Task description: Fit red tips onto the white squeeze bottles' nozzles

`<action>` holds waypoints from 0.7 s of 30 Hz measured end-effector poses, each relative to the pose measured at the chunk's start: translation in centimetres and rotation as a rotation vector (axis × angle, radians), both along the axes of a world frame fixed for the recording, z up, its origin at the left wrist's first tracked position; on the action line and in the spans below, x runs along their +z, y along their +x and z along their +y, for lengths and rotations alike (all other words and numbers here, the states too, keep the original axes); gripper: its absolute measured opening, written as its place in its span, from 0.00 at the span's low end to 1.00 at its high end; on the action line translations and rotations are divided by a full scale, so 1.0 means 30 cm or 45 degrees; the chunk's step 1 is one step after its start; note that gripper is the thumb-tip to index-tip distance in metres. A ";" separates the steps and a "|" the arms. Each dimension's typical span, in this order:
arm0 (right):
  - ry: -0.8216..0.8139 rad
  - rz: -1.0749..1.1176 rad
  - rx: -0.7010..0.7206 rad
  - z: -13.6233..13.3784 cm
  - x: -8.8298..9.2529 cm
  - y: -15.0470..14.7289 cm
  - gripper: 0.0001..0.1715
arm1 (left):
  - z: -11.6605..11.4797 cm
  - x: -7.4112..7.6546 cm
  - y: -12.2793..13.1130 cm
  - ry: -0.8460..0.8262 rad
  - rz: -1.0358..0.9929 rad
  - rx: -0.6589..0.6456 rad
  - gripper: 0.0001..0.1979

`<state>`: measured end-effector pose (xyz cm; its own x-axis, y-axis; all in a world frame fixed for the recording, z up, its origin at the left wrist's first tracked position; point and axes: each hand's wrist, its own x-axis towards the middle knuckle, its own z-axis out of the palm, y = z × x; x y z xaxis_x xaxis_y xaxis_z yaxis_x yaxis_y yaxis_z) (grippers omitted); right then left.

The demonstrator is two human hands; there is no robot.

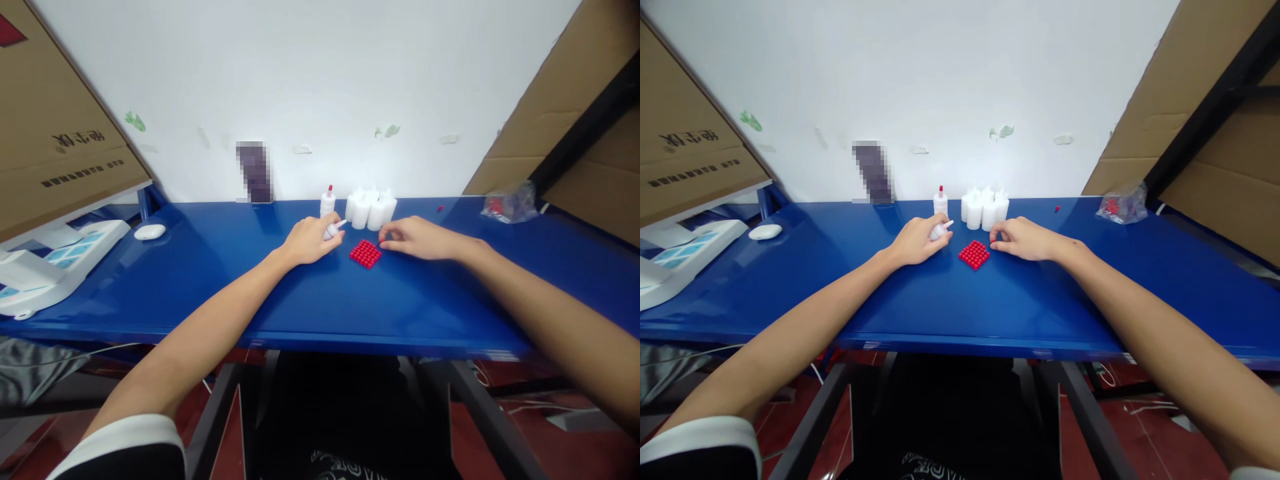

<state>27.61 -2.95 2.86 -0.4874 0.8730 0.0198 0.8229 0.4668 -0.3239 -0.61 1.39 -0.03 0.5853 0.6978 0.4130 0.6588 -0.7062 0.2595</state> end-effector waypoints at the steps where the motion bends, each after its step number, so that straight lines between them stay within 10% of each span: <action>1: -0.002 0.001 -0.010 -0.001 0.002 0.000 0.16 | 0.001 0.000 0.000 -0.005 -0.003 0.003 0.16; 21: 0.064 0.046 0.041 0.000 -0.022 -0.006 0.11 | 0.004 -0.002 -0.004 -0.008 0.005 -0.023 0.16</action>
<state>27.43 -2.95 2.20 -0.5135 0.8542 0.0816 0.7953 0.5094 -0.3287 -0.75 1.52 -0.07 0.5995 0.6897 0.4062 0.6469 -0.7163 0.2616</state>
